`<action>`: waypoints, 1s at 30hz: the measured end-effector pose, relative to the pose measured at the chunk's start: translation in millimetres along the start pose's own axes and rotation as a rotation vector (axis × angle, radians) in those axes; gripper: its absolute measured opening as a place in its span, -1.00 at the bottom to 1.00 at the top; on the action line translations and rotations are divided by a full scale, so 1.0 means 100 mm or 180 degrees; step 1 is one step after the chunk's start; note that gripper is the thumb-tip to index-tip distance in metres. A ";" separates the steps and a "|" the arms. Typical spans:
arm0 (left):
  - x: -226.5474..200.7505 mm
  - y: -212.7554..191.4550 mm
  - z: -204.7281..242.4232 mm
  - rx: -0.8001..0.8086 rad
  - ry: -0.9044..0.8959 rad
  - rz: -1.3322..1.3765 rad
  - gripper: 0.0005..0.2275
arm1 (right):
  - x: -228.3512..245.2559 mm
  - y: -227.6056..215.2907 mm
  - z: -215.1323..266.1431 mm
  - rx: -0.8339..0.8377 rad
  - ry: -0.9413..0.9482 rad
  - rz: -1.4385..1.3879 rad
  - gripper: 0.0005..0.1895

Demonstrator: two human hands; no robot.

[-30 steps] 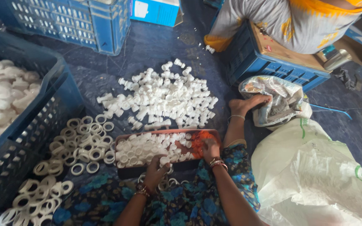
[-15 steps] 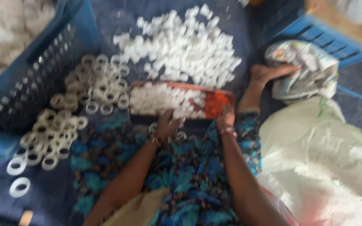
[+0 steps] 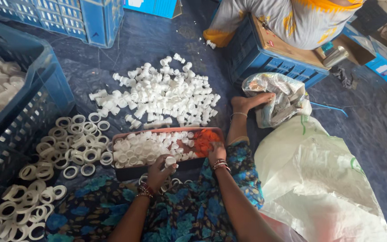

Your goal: The person sits on the floor and assembles small white plastic components by inserting orange caps into them. The assembled units are placed into a tray, while loose white rings and other parts are sorted nearby.

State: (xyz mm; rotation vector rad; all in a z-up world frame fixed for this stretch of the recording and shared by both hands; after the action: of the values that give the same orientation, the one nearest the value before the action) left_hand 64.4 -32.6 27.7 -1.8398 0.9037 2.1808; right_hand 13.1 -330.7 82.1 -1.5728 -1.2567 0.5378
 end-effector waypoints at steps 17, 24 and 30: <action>-0.05 -0.02 0.17 0.0059 0.1147 -0.1053 -0.51 | 0.77 -0.37 0.74 0.1044 0.1568 -0.4180 -0.75; -0.46 0.10 0.19 0.0045 0.1038 -0.1140 -0.63 | 1.64 -0.83 0.80 0.1384 0.0940 -0.3214 -0.83; -0.56 0.13 0.22 0.0108 0.0865 -0.1172 -0.64 | 1.66 -0.74 0.79 0.1397 0.0919 -0.2947 -0.84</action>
State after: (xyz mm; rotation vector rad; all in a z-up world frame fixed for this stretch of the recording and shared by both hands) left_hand 52.8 -16.3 86.1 -2.1214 0.5770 1.7186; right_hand -25.0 -150.8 155.8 -0.5630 -1.3599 -0.0251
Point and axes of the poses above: each hand's wrist, its own z-axis away from the middle knuckle, its own y-axis out of the palm, x = y × z, the point moved 8 cm from there along -z, towards the middle knuckle, and after that the axes turned 6 degrees about z, right-handed, at the moved point
